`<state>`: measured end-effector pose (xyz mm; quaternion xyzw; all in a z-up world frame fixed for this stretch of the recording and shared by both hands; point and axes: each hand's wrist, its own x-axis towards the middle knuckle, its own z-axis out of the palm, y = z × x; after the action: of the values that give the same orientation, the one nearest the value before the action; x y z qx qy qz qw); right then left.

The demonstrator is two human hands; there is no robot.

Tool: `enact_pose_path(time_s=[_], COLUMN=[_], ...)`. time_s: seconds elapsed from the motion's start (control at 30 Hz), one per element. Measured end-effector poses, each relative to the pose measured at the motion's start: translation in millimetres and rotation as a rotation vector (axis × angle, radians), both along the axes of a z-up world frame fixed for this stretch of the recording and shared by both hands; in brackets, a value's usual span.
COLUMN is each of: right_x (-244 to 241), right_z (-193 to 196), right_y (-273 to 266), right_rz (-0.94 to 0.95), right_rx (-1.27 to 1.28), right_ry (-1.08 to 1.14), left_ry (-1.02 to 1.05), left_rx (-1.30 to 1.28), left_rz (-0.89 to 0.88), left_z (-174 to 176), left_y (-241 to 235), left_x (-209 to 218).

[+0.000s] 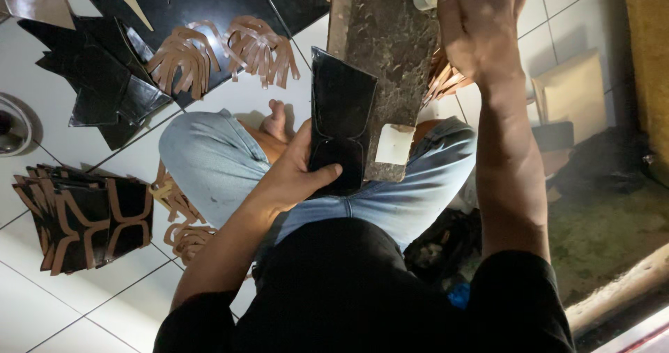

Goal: The person sits on the floor and repeatedly applies a substance to black leather pieces using a small tool, then places tan U-shaped leather pieces onto them. The person presses the pieces together and stacks the assembled units on the floor.

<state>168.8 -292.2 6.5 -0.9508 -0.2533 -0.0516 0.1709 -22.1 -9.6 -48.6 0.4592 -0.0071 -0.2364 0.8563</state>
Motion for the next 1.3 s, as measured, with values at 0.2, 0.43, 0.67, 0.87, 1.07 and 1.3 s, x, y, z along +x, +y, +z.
enact_pose_path(time_s=[0.2,0.43,0.67,0.87,1.07,1.3], right_x=[8,5,-14,-32,-102,-118], right_z=[-6,3,9,3,20,39], right_y=[-1,-12,-10,-11,4,18], right_rz=[0.099,0.034,-0.241,-0.007,0.135,0.029], right_rx=[0.038,-0.064,0.725,0.57,0.883,0.725], right_ry=[-0.128,-0.069,0.303,0.111,0.201,0.139], left_ry=[0.066,0.059,-0.067,-0.161,-0.211,-0.267], left_rx=[-0.051,-0.015,-0.006,-0.056,-0.09,-0.097], left_rz=[0.028,0.069,0.078,0.023,-0.044,-0.06], left_z=[-2,-5,9,31,43,55], left_y=[-5,-8,-8,-2,0,-5], left_x=[3,8,14,16,7,-3])
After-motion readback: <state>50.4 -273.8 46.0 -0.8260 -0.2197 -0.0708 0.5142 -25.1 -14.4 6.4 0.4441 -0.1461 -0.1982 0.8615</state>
